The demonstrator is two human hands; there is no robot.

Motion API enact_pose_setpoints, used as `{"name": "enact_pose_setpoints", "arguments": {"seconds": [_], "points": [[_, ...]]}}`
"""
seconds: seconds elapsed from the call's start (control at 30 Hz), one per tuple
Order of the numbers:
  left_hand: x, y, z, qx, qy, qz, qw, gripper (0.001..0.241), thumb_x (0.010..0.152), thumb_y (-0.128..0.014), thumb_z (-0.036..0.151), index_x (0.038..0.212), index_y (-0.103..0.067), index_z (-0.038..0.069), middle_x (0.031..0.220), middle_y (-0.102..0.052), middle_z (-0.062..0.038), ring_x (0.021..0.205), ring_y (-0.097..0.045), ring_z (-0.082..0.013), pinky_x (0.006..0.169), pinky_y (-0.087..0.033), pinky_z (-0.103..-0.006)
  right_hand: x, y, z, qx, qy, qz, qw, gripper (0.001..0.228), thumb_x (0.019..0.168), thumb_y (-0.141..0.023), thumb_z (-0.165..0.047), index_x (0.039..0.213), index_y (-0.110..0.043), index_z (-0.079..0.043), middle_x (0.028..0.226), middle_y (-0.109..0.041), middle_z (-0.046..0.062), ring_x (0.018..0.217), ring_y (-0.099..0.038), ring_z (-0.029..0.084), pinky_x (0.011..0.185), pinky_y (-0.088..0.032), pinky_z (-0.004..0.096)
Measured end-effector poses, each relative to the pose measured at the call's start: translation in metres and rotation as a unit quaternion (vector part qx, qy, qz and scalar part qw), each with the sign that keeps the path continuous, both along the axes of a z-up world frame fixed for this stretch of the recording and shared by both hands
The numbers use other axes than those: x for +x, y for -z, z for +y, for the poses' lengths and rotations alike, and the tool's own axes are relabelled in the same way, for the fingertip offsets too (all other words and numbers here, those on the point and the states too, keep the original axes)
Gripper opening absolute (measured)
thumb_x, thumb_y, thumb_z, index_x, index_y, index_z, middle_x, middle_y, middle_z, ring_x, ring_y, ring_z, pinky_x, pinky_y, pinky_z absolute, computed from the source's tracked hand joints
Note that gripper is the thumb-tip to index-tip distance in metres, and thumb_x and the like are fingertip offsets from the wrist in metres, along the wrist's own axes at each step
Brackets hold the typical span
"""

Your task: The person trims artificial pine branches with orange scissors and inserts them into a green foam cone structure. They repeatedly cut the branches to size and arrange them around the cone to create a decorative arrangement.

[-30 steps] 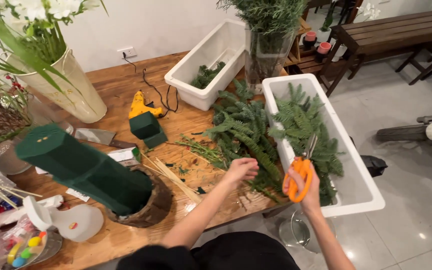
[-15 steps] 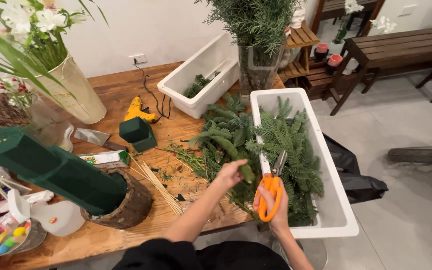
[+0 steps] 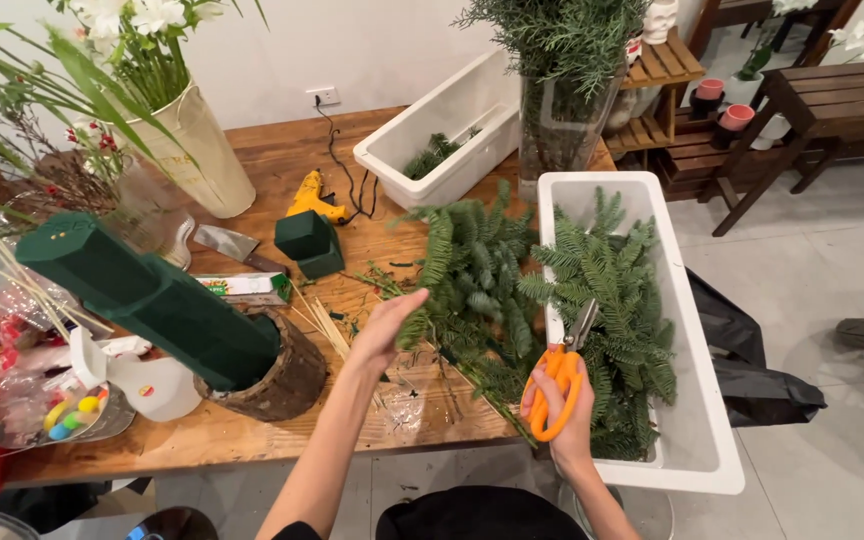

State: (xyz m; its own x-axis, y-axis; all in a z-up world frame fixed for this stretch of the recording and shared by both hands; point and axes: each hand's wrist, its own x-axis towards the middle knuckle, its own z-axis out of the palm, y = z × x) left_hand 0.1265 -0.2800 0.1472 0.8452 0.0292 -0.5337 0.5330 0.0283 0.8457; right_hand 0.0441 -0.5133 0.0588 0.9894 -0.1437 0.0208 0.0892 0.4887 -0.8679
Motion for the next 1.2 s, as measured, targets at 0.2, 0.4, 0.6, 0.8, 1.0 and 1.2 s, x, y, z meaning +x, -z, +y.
{"name": "enact_pose_setpoints", "arguments": {"seconds": [0.2, 0.4, 0.6, 0.8, 1.0, 1.2], "points": [[-0.005, -0.005, 0.033, 0.058, -0.026, -0.073, 0.995, 0.053, 0.074, -0.066, 0.052, 0.110, -0.073, 0.015, 0.149, -0.059, -0.006, 0.145, -0.042, -0.0232, 0.123, -0.014, -0.0538, 0.000, -0.003, 0.001, 0.000, -0.001, 0.000, 1.000, 0.031, 0.090, -0.061, -0.006, 0.117, -0.046, 0.000, 0.072, -0.053, 0.015, 0.043, -0.050, 0.021, 0.039, -0.046, 0.033], [-0.018, -0.025, 0.048, 0.070, -0.088, -0.062, 0.992, 0.062, 0.075, -0.066, 0.051, 0.124, -0.069, 0.014, 0.146, -0.060, -0.001, 0.141, -0.047, -0.0167, 0.120, -0.024, -0.0357, -0.002, -0.005, 0.001, -0.005, 0.000, -0.009, 1.000, 0.032, 0.090, -0.062, -0.008, 0.118, -0.047, -0.001, 0.070, -0.053, 0.013, 0.044, -0.050, 0.021, 0.040, -0.048, 0.033], [-0.019, 0.020, 0.067, -0.205, -0.020, -0.183, 0.961, 0.049, 0.095, -0.065, 0.029, 0.054, -0.045, 0.012, 0.042, -0.040, -0.004, 0.036, -0.032, -0.0132, 0.047, -0.027, -0.0289, 0.000, -0.001, 0.002, 0.012, 0.004, -0.006, 1.000, 0.032, 0.089, -0.061, -0.006, 0.118, -0.047, -0.001, 0.071, -0.052, 0.014, 0.043, -0.050, 0.022, 0.038, -0.047, 0.033], [-0.037, 0.040, 0.075, -0.220, -0.021, -0.144, 0.964, 0.043, 0.094, -0.062, 0.031, 0.118, -0.066, -0.005, 0.041, -0.041, 0.000, 0.035, -0.031, -0.0109, 0.046, -0.026, -0.0257, -0.001, -0.005, 0.002, -0.002, 0.003, -0.001, 1.000, 0.034, 0.089, -0.061, -0.007, 0.120, -0.047, -0.001, 0.064, -0.052, 0.014, 0.042, -0.049, 0.022, 0.040, -0.047, 0.033], [-0.065, 0.034, 0.084, -0.147, -0.021, -0.033, 0.988, 0.058, 0.093, -0.059, 0.042, 0.053, -0.043, 0.004, 0.044, -0.035, -0.008, 0.042, -0.035, -0.0162, 0.110, -0.041, -0.0400, -0.002, -0.009, 0.003, -0.004, 0.003, 0.005, 1.000, 0.033, 0.090, -0.060, -0.006, 0.120, -0.046, -0.001, 0.064, -0.051, 0.014, 0.043, -0.048, 0.022, 0.040, -0.046, 0.034], [-0.070, 0.037, 0.089, -0.166, -0.098, 0.048, 0.980, 0.045, 0.096, -0.065, 0.035, 0.067, -0.045, 0.007, 0.054, -0.039, -0.008, 0.050, -0.034, -0.0162, 0.062, -0.035, -0.0293, -0.002, -0.009, 0.003, -0.018, 0.000, 0.009, 1.000, 0.035, 0.090, -0.059, -0.005, 0.122, -0.046, -0.002, 0.069, -0.051, 0.014, 0.044, -0.050, 0.021, 0.041, -0.048, 0.033]]}}
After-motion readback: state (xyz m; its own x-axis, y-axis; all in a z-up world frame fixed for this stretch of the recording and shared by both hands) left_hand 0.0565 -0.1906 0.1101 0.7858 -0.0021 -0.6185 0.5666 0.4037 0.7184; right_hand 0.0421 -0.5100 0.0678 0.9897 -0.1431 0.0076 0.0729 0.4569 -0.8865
